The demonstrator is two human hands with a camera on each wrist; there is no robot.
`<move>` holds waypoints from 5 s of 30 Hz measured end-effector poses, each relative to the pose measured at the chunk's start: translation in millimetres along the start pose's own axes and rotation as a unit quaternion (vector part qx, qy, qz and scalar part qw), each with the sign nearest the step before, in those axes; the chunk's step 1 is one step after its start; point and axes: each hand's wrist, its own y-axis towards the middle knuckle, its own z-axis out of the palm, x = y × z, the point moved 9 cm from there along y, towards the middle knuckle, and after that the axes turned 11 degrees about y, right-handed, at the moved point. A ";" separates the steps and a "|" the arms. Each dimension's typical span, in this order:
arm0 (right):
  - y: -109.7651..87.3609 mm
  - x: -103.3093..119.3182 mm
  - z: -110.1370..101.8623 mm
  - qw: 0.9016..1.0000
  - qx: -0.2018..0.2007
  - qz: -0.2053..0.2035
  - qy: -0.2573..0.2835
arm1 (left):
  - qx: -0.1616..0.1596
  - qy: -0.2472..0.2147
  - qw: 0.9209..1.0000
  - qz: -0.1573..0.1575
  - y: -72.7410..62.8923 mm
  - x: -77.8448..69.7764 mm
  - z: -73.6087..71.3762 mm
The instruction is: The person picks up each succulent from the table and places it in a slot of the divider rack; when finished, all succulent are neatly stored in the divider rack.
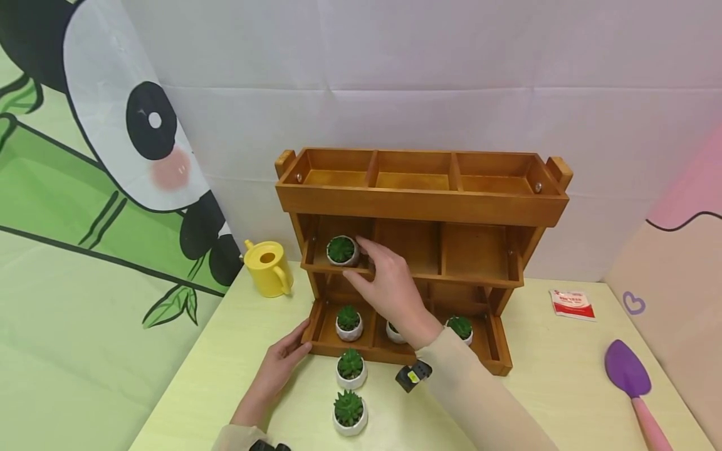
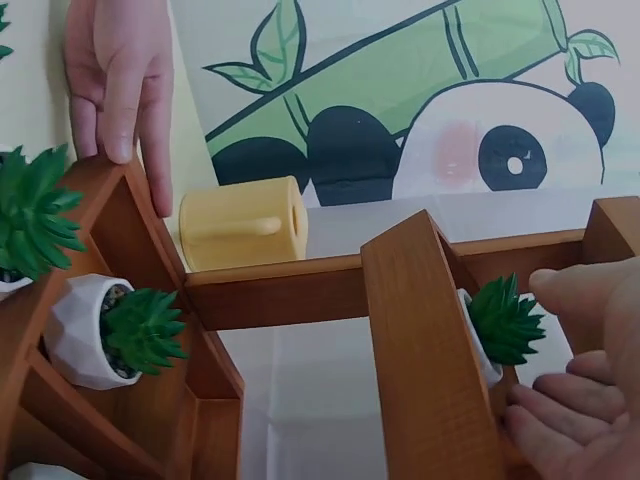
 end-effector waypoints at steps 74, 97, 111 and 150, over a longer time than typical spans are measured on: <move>-167.6 -97.7 62.7 0.976 0.057 0.115 0.175 | 0.008 -0.013 1.000 0.014 0.3 -2.8 1.2; -215.8 -114.5 87.5 0.942 0.183 0.177 0.220 | 0.005 0.001 1.000 0.005 0.0 -1.6 -0.5; -216.4 -112.1 98.9 0.947 0.211 0.178 0.162 | 0.003 0.001 1.000 0.012 0.1 -2.5 -0.2; -205.3 -113.7 115.2 0.943 0.219 0.193 0.160 | 0.002 0.002 1.000 0.003 0.8 -2.0 -0.3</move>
